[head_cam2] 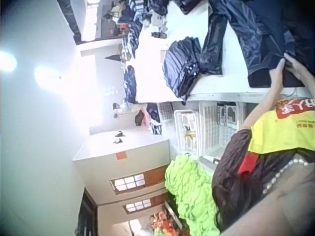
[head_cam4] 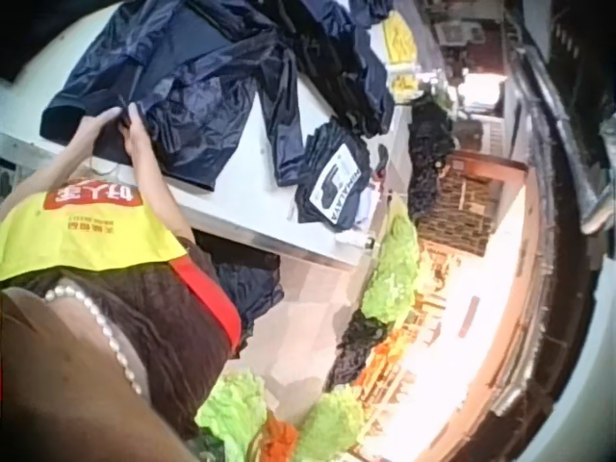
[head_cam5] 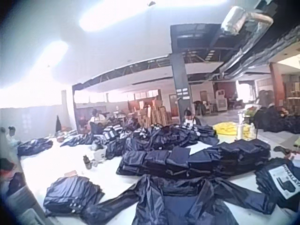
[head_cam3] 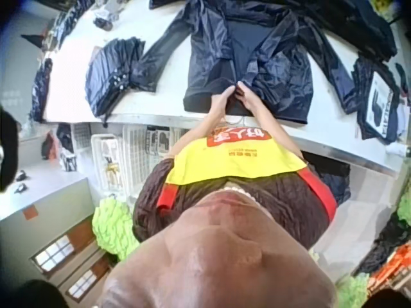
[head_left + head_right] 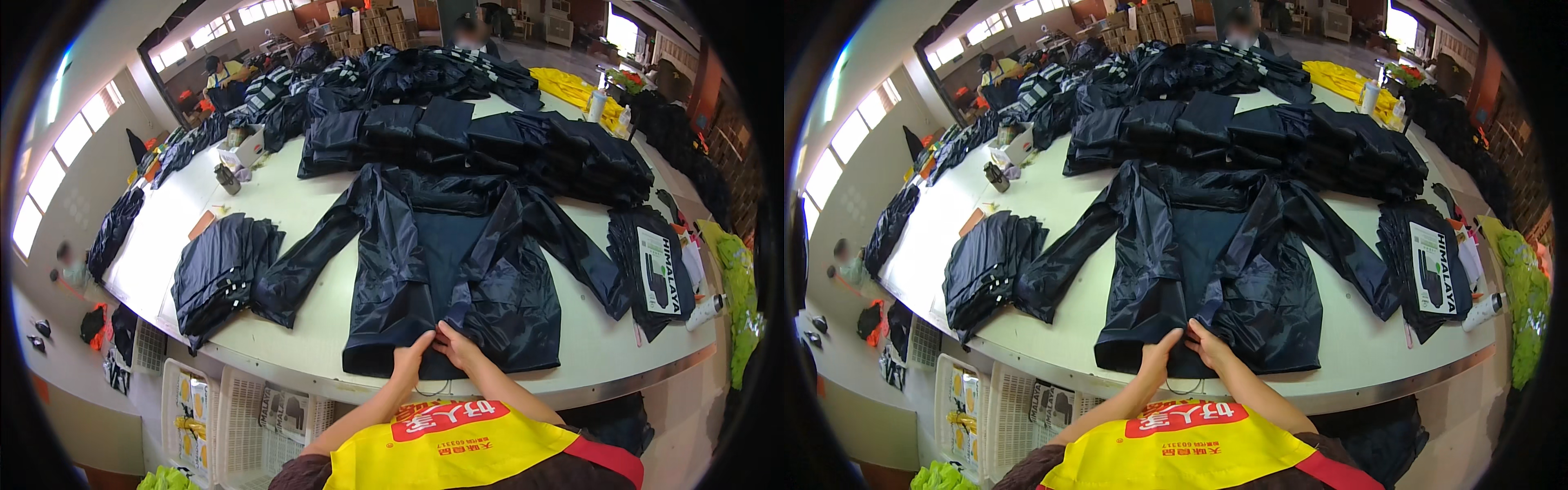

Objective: The person folds a black raincoat on a table, smoothing the fabric and aligning the edges. They then fold the garment into a compact rectangle and place it on a stack of similar folded items.

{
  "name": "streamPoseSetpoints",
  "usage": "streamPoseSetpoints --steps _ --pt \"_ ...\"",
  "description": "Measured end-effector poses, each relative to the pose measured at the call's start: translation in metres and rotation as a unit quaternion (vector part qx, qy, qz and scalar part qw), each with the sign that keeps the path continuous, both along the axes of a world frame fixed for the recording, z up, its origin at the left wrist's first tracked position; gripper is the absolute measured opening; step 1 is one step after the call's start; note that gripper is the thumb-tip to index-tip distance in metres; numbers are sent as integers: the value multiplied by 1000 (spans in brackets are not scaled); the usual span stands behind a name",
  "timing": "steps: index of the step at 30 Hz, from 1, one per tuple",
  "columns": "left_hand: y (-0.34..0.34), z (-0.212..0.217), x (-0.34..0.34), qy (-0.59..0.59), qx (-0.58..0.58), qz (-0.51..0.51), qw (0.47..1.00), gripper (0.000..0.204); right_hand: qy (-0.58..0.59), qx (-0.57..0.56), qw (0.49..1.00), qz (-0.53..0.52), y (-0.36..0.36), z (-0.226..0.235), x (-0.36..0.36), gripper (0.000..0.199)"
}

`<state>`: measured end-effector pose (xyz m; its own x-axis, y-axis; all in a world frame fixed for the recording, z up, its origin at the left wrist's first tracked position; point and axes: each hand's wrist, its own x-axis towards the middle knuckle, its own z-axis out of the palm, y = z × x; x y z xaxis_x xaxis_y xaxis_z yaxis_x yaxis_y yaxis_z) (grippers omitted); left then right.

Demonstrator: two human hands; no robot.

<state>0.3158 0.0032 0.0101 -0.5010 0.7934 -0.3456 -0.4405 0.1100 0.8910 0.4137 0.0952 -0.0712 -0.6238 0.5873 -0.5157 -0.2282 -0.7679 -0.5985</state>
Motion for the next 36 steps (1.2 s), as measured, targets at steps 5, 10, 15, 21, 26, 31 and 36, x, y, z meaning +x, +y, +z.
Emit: streamPoseSetpoints --steps 5,10,15,21,26,31,36 --pt "14 0 -6 -271 21 110 956 23 149 -75 986 13 15 18 11 54" --pt "-15 -2 16 -273 -83 83 955 22 139 -69 986 -52 11 71 11 42" --pt "-20 -28 4 -403 -88 52 909 30 -153 142 977 -40 -1 37 17 38" --pt "-7 -9 11 -409 -16 -57 911 36 -218 173 959 -62 -24 61 22 33" --pt "9 -30 9 -335 -115 -75 932 22 -217 180 958 -59 -37 63 37 22" --pt "9 -17 15 -334 -166 -137 918 23 -168 218 958 -77 -41 55 47 17" --pt "22 -11 16 -377 -137 -179 898 25 -66 135 987 -49 -32 52 62 16"
